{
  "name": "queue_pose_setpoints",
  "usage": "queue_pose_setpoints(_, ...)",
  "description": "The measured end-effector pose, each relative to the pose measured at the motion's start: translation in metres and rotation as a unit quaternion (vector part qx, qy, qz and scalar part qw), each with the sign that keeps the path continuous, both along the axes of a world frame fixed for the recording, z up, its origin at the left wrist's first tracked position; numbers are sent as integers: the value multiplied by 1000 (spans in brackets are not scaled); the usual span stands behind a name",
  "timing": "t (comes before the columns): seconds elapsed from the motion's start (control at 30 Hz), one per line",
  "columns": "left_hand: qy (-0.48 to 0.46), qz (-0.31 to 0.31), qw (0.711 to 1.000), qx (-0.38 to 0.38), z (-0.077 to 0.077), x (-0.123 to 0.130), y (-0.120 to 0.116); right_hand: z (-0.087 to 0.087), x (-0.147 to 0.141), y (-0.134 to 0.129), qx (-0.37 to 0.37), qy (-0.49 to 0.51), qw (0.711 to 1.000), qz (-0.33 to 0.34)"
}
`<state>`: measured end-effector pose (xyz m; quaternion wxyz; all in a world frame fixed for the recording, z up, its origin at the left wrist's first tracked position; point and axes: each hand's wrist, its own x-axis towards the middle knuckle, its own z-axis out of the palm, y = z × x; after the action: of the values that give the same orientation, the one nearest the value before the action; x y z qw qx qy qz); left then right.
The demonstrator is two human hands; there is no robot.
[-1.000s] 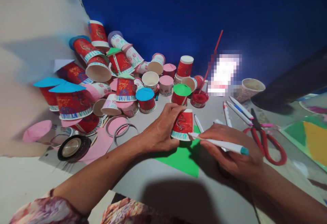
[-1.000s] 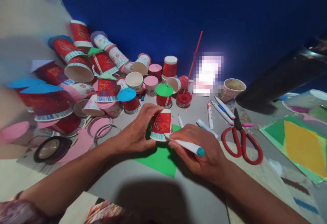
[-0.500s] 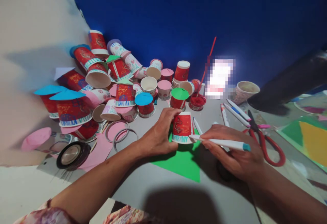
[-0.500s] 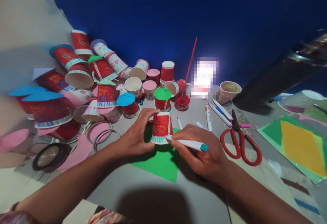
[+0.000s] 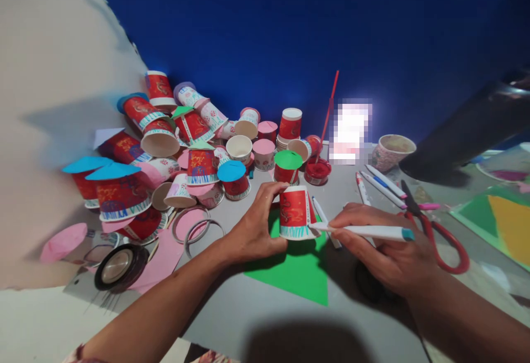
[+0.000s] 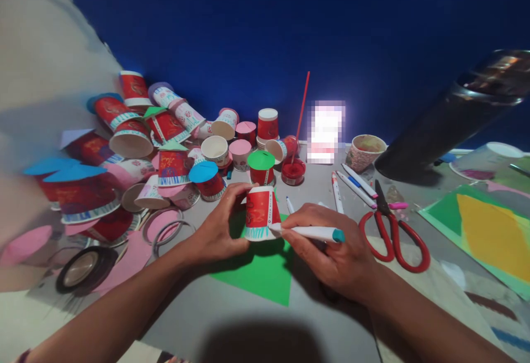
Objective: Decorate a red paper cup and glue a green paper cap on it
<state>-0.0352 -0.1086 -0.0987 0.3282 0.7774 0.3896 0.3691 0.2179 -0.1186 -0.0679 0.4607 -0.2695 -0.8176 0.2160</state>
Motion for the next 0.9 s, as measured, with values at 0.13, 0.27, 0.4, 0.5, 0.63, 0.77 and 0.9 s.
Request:
queue_pose_setpoints(0.13, -5, 2, 1000, -6, 1, 1, -1, 2, 1, 0, -38, -1, 999, 16)
queue_pose_setpoints(0.27, -23, 17, 999, -24, 3, 2, -4, 5, 3, 1, -38, 6, 999, 1)
queue_pose_setpoints(0.4, -61, 12, 996, -60, 5, 4, -5, 6, 4, 2, -52, 25, 998, -13)
queue_pose_setpoints(0.5, -81, -1, 994, -70, 4, 4, -4, 5, 6, 3, -62, 31, 997, -14)
queue_pose_setpoints(0.63, -101, -11, 990, -95, -1, 1, -2, 6, 7, 4, -101, 32, 994, -20)
queue_pose_setpoints(0.77, -145, -23, 983, -114, -5, 0, -1, 7, 6, 4, -105, 61, 992, -25)
queue_pose_setpoints(0.9, -159, -36, 978, -127, -7, 1, -1, 8, 5, 3, -139, 82, 986, -43)
